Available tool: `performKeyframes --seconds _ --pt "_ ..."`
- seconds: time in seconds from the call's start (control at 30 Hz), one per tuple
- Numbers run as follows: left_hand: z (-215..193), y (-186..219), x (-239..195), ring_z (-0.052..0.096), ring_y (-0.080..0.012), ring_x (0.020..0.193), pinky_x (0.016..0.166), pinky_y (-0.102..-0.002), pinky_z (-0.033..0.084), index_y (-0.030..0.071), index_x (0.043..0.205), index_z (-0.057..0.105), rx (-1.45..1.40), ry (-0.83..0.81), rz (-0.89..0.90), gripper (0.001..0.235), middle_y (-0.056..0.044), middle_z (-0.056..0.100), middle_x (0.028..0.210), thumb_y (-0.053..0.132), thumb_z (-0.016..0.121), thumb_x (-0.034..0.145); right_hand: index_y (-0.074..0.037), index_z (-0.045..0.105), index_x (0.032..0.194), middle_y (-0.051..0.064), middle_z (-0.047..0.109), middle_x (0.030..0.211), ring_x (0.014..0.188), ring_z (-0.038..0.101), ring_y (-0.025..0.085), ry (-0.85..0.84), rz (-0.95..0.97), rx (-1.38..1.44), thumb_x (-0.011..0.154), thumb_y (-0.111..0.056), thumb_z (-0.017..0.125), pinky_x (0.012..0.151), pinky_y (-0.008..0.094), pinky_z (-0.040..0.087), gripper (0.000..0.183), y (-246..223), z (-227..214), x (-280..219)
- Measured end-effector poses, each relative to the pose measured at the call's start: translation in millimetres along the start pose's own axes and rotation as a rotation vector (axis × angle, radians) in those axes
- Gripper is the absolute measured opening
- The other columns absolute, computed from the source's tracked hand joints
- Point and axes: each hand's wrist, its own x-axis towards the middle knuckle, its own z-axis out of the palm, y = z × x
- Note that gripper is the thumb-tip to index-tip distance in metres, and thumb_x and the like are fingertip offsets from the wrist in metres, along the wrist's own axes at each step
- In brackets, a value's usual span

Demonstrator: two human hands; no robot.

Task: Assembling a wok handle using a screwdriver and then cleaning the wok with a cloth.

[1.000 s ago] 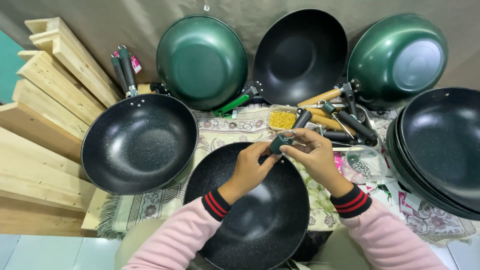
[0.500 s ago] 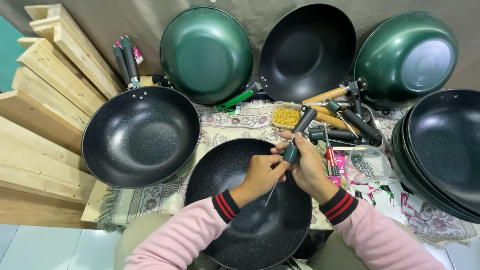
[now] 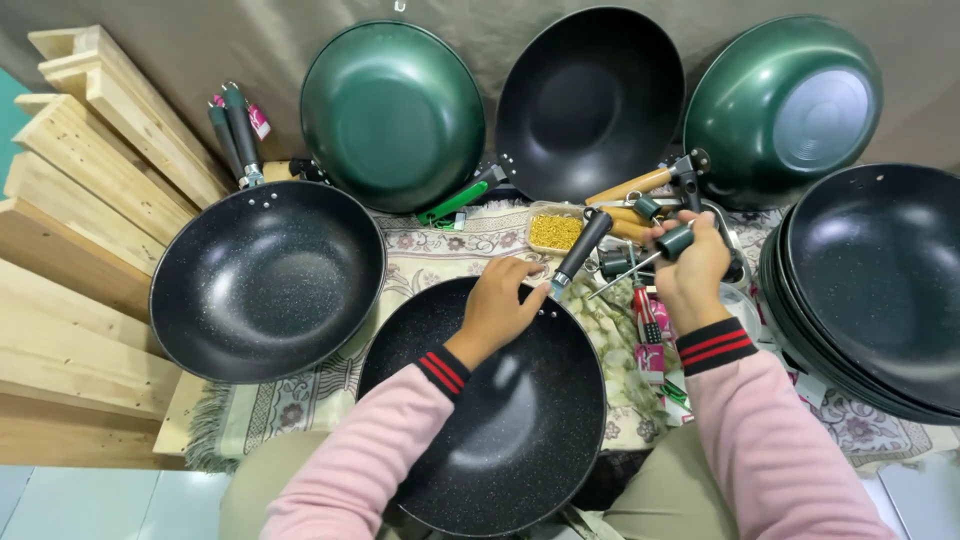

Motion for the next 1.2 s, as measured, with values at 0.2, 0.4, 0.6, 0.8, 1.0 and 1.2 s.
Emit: performKeyframes --seconds 0.2,0.4,0.6,0.8,1.0,1.2 --pt "55 5 15 0.068 -0.0365 0.101 0.095 -0.051 0.047 0.000 0.125 0.065 0.131 -0.151 -0.121 0.062 -0.018 0.072 0.098 0.054 0.063 0.094 -0.010 0.058 0.106 0.009 0.068 0.079 0.071 0.076 0.024 0.072 -0.041 0.087 0.104 -0.044 0.045 0.084 0.051 0.072 0.036 4 -37 58" --pt "115 -25 -4 0.067 -0.0352 0.061 0.069 -0.047 0.045 0.007 0.082 0.066 0.341 0.203 -0.043 0.047 -0.014 0.062 0.055 0.053 0.061 0.093 -0.011 0.058 0.104 0.008 0.066 0.077 0.068 0.074 0.022 0.149 -0.055 0.074 0.103 -0.044 0.043 0.085 0.048 0.071 0.035 -17 -33 52" --pt "125 -6 -43 0.067 -0.0297 0.066 0.072 -0.043 0.047 0.013 0.083 0.067 0.267 0.218 -0.001 0.050 -0.008 0.062 0.058 0.060 0.055 0.095 -0.015 0.058 0.103 0.009 0.066 0.074 0.066 0.075 0.023 0.228 -0.092 0.114 0.101 -0.045 0.043 0.084 0.047 0.072 0.034 -20 -44 76" --pt "108 31 -53 0.064 -0.0264 0.066 0.075 -0.040 0.044 0.015 0.080 0.062 0.204 0.232 0.065 0.043 -0.006 0.058 0.057 0.054 0.057 0.095 -0.018 0.055 0.103 0.005 0.065 0.075 0.066 0.075 0.018 0.274 -0.180 0.096 0.100 -0.046 0.041 0.081 0.040 0.074 0.032 -33 -53 82" --pt "111 29 -50 0.061 -0.0238 0.063 0.073 -0.039 0.042 0.018 0.076 0.059 0.196 0.258 0.068 0.039 -0.003 0.054 0.055 0.054 0.060 0.092 -0.015 0.053 0.106 0.005 0.065 0.077 0.065 0.075 0.018 0.300 -0.197 0.118 0.099 -0.045 0.040 0.079 0.039 0.075 0.033 -47 -53 78" --pt "110 30 -50 0.061 -0.0253 0.064 0.074 -0.039 0.042 0.016 0.078 0.061 0.168 0.277 0.076 0.038 -0.005 0.056 0.057 0.051 0.061 0.091 -0.016 0.057 0.103 0.005 0.065 0.073 0.063 0.075 0.020 0.254 -0.133 0.074 0.100 -0.044 0.042 0.084 0.043 0.074 0.031 -43 -53 79"
